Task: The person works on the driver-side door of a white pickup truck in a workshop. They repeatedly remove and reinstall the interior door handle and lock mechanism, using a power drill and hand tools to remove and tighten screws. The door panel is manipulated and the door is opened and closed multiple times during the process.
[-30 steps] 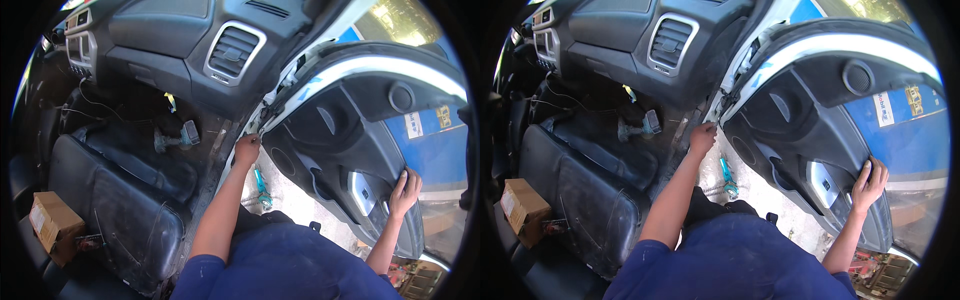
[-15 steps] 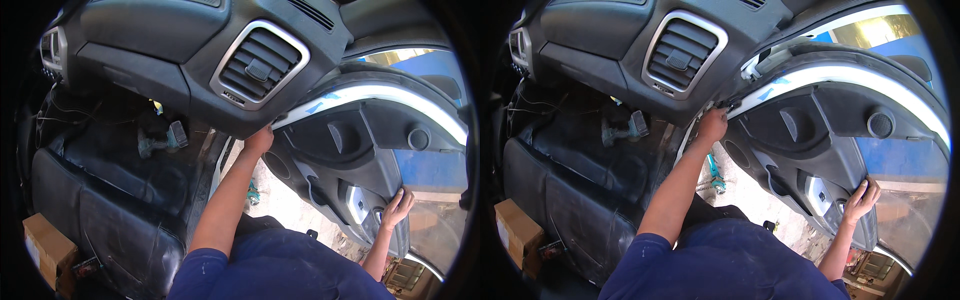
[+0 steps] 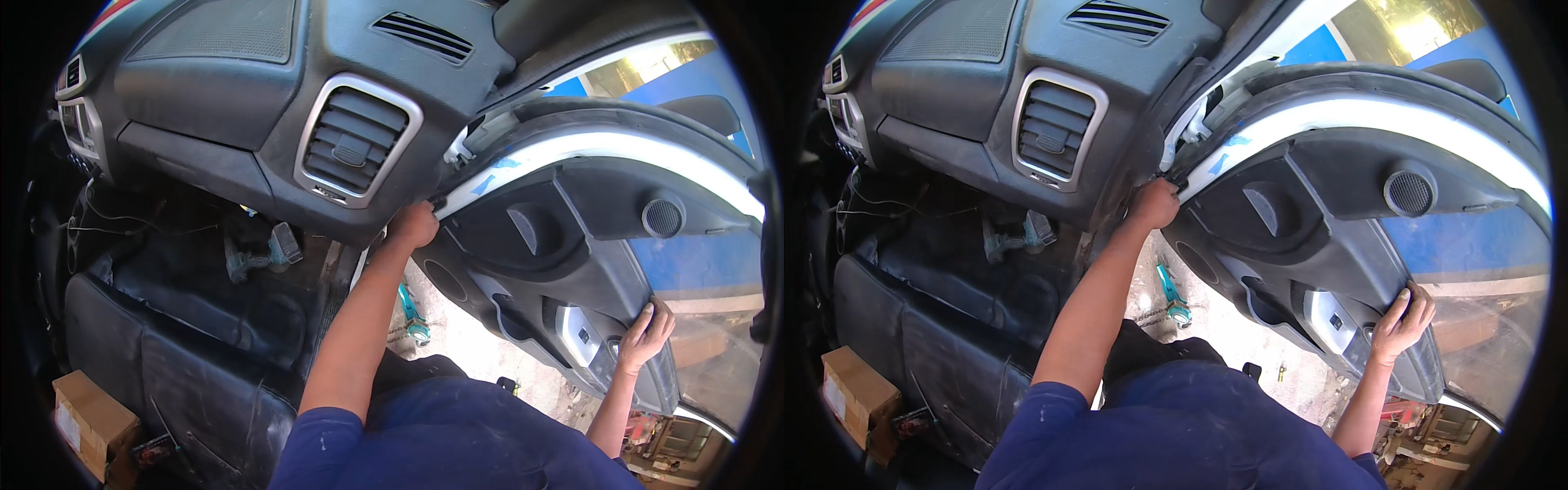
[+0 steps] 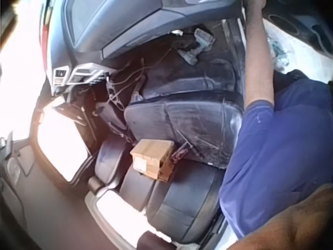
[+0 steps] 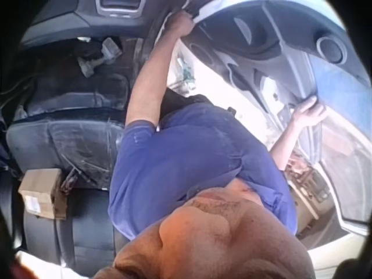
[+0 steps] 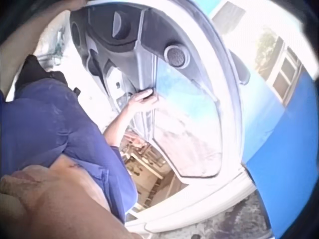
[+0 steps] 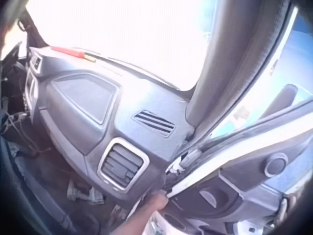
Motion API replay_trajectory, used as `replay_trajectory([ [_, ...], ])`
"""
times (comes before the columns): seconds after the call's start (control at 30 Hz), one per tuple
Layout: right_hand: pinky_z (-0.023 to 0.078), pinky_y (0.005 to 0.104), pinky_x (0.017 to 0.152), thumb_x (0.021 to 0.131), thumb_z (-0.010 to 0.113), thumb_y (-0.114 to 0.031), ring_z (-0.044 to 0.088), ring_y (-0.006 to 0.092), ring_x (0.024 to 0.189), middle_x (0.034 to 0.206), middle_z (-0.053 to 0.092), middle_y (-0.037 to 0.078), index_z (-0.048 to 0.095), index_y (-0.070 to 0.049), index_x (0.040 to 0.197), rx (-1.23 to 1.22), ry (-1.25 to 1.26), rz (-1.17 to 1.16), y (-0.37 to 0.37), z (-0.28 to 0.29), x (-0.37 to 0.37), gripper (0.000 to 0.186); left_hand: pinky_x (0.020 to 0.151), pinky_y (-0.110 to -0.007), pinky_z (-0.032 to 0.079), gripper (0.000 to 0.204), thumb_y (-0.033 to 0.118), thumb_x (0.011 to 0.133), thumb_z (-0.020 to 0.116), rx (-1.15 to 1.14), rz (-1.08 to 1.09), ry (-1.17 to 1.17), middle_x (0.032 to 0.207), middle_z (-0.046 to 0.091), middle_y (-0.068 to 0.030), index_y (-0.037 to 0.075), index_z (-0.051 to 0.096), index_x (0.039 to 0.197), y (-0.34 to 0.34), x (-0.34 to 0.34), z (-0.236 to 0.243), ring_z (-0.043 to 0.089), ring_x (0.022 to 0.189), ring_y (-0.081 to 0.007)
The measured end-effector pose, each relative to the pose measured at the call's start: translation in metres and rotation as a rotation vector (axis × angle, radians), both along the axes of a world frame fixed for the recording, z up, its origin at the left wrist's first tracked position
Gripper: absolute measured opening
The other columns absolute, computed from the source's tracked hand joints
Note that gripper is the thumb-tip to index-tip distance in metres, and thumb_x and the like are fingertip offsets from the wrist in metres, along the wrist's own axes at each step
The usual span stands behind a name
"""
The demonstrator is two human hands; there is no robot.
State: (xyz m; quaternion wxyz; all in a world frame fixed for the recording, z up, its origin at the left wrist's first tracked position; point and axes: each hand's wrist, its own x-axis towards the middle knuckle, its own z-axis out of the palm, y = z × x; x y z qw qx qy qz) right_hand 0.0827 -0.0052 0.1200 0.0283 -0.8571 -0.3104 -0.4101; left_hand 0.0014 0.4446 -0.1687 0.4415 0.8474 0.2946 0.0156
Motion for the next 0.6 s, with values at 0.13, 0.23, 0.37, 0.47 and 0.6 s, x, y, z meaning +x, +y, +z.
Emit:
replay_trajectory([
  [0.13,0.053,0.0503,0.101,0.113,0.061,-0.011,0.068,0.0392,0.111,0.119,0.074,0.019,0.075,0.001,0.122,0.014,-0.006,0.028,0.008,0.002,-0.003,0.021,0.099,-0.054,0.061,0.036,0.018,0.107,0.063,-0.006,0.014,-0.221,0.123,0.080,-0.0238,0.013,0.081,0.138,-0.004,-0.021,-0.024,0.077,0.115,-0.0441],
  [0.23,0.053,0.0503,0.101,0.113,0.061,-0.011,0.068,0.0392,0.110,0.118,0.074,0.018,0.076,0.001,0.122,0.017,0.004,0.046,0.008,0.003,-0.005,0.021,0.096,-0.056,0.061,0.037,0.015,0.109,0.061,0.030,0.052,-0.341,0.117,0.080,-0.0242,0.012,0.078,0.142,-0.015,-0.025,-0.035,0.076,0.111,-0.0463],
  [0.37,0.053,0.0501,0.101,0.112,0.063,-0.010,0.068,0.0389,0.111,0.118,0.074,0.018,0.076,0.001,0.122,0.024,0.016,0.055,0.004,0.002,-0.008,0.020,0.097,-0.059,0.061,0.035,0.016,0.106,0.060,0.205,-0.118,-0.124,0.117,0.081,-0.0249,0.008,0.079,0.134,-0.002,-0.022,-0.013,0.078,0.111,-0.0466],
  [0.47,0.053,0.0499,0.101,0.111,0.064,-0.010,0.068,0.0385,0.111,0.119,0.074,0.018,0.076,0.001,0.122,0.032,0.009,0.065,0.008,0.003,-0.005,0.020,0.099,-0.058,0.062,0.033,0.016,0.102,0.063,0.241,-0.266,0.132,0.122,0.082,-0.0244,0.005,0.082,0.127,0.012,0.005,0.013,0.079,0.114,-0.0455],
  [0.6,0.052,0.0492,0.101,0.110,0.063,-0.008,0.068,0.0381,0.110,0.119,0.073,0.018,0.076,0.001,0.123,0.034,0.022,0.063,0.013,0.008,-0.008,0.021,0.103,-0.056,0.063,0.029,0.017,0.098,0.067,0.181,-0.314,0.264,0.125,0.081,-0.0248,0.004,0.084,0.118,0.016,0.027,-0.004,0.079,0.118,-0.0453],
])
